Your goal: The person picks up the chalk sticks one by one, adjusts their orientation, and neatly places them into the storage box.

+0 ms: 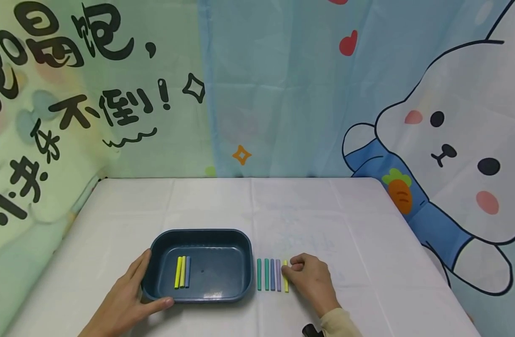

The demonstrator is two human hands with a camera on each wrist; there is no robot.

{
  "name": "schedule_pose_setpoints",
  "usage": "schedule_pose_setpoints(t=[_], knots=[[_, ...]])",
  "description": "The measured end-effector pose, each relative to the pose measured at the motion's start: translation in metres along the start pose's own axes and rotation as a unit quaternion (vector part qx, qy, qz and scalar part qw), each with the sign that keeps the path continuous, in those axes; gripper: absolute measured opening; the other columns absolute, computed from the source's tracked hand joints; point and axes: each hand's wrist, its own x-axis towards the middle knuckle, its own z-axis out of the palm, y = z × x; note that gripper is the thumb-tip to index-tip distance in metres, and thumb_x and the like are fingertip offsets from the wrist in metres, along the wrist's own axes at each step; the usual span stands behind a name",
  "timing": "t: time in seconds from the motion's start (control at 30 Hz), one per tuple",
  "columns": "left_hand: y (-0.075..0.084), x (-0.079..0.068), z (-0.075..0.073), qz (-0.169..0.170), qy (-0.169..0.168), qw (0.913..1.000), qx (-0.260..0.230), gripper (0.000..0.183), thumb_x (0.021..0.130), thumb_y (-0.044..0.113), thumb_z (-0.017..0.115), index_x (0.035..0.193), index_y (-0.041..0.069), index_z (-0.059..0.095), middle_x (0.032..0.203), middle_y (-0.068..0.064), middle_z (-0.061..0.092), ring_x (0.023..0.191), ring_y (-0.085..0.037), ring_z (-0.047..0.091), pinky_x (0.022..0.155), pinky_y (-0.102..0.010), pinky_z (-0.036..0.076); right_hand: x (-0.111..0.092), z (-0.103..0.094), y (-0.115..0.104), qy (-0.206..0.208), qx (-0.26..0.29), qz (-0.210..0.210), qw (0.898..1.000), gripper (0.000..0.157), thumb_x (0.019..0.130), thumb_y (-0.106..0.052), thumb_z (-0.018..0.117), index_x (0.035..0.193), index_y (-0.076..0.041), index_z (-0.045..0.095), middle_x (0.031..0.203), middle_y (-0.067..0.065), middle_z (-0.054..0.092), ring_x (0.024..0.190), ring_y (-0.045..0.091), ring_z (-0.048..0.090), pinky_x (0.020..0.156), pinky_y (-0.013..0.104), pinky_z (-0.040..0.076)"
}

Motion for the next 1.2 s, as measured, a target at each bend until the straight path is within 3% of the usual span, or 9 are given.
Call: schedule_pose_setpoints(t=[0.3,0.7,0.83,1.07,1.2], knots=[[-0.0018,-0.0015,0.0005,0.004,0.005,1.0,0.001,0.125,0.073,0.077,0.073,0.159,-0.001,0.027,0.161,-0.02,0.032,0.139,-0.041,0.043,0.107,-0.057,0.043,0.0014,0.0039,-0.0031,0.001,-0.011,-0.011,1.0,0.023,0.084,-0.019,0.074,0.098,-0.001,0.073,0.08,-0.002,0.068,0.076,0.016,0.061,0.07,0.037,0.053],[-0.0036,-0.0009,0.0012,0.01,0.009,0.9999,0.001,0.124,0.073,0.076,0.073,0.159,-0.001,0.027,0.161,-0.019,0.032,0.139,-0.04,0.044,0.107,-0.057,0.044,0.0039,0.0036,-0.0039,0.0,-0.015,0.001,1.0,0.02,0.083,-0.017,0.074,0.096,-0.003,0.074,0.079,-0.001,0.069,0.074,0.015,0.06,0.063,0.031,0.05],[-0.0036,-0.0011,0.002,0.008,0.01,0.9999,0.003,0.125,0.073,0.077,0.073,0.159,0.0,0.027,0.161,-0.019,0.032,0.138,-0.04,0.045,0.107,-0.057,0.044,0.0045,0.001,-0.0017,-0.006,0.003,0.008,1.0,0.022,0.083,-0.019,0.074,0.098,-0.003,0.075,0.081,-0.002,0.071,0.075,0.014,0.062,0.064,0.03,0.051],[-0.0041,-0.0014,0.0011,0.016,0.015,0.9998,0.0,0.124,0.073,0.075,0.074,0.159,-0.001,0.027,0.161,-0.019,0.033,0.138,-0.04,0.045,0.106,-0.057,0.044,0.0062,-0.0003,0.0014,-0.028,0.094,0.043,0.994,0.029,0.087,-0.019,0.075,0.106,0.003,0.072,0.08,0.002,0.072,0.067,0.014,0.065,0.06,0.03,0.057],[-0.0043,-0.0014,0.0008,0.016,0.015,0.9998,0.0,0.124,0.073,0.075,0.074,0.159,-0.001,0.027,0.161,-0.019,0.033,0.138,-0.04,0.044,0.107,-0.056,0.044,0.0067,-0.0004,0.0023,-0.029,0.108,0.048,0.993,0.03,0.087,-0.02,0.076,0.107,0.002,0.072,0.079,0.001,0.071,0.067,0.013,0.064,0.06,0.029,0.057]])
